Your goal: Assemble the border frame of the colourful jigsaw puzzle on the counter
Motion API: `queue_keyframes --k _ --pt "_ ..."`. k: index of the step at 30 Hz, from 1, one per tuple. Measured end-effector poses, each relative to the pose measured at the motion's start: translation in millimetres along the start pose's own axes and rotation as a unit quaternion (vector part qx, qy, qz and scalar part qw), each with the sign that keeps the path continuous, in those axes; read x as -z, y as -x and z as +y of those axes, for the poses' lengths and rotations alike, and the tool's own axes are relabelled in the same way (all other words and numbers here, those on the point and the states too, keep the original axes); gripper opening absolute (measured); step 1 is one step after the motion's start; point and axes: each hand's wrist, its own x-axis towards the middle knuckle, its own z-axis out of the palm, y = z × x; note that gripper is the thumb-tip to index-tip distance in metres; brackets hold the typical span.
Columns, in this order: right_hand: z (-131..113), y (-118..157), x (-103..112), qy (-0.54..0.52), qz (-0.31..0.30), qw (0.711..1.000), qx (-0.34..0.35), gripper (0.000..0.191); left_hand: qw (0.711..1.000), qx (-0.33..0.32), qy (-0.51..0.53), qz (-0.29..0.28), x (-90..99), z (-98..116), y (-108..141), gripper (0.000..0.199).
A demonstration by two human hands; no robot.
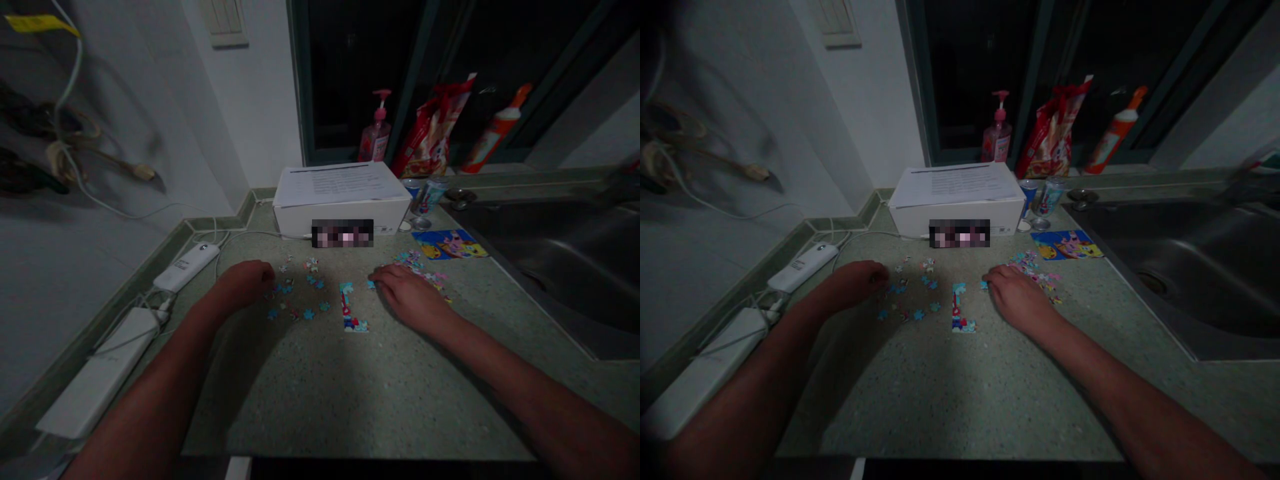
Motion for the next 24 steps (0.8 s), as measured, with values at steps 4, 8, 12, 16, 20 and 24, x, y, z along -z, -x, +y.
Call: queue_keyframes --k 4,8,12,16,20,24 --pt "0.7 0.5 -1.3 0.002 0.004 1.000 0.002 0.035 0.999 -0.015 0.003 0.030 -5.1 8.1 -1.3 0.027" --pt "2.2 1.0 -2.4 0.004 0.003 1.000 0.009 0.037 0.998 0.004 0.000 0.056 -7.4 15.1 -2.3 0.029" --pt "2.8 1.5 -2.6 -0.007 0.010 1.000 0.013 0.037 0.997 0.050 -0.034 0.050 -6.5 13.6 -2.5 0.029" --pt "1.9 1.7 -2.6 -0.006 0.014 1.000 0.013 0.038 0.997 0.053 -0.043 0.043 -7.1 11.5 -3.7 0.029" --pt "0.9 1.4 -1.6 -0.001 0.008 1.000 0.013 0.038 0.999 0.028 -0.021 0.034 -7.9 11.7 -3.8 0.028" --pt "0.9 0.9 -0.3 -0.005 0.003 1.000 0.011 0.036 0.999 -0.012 0.038 0.022 -3.9 16.1 -0.1 0.025"
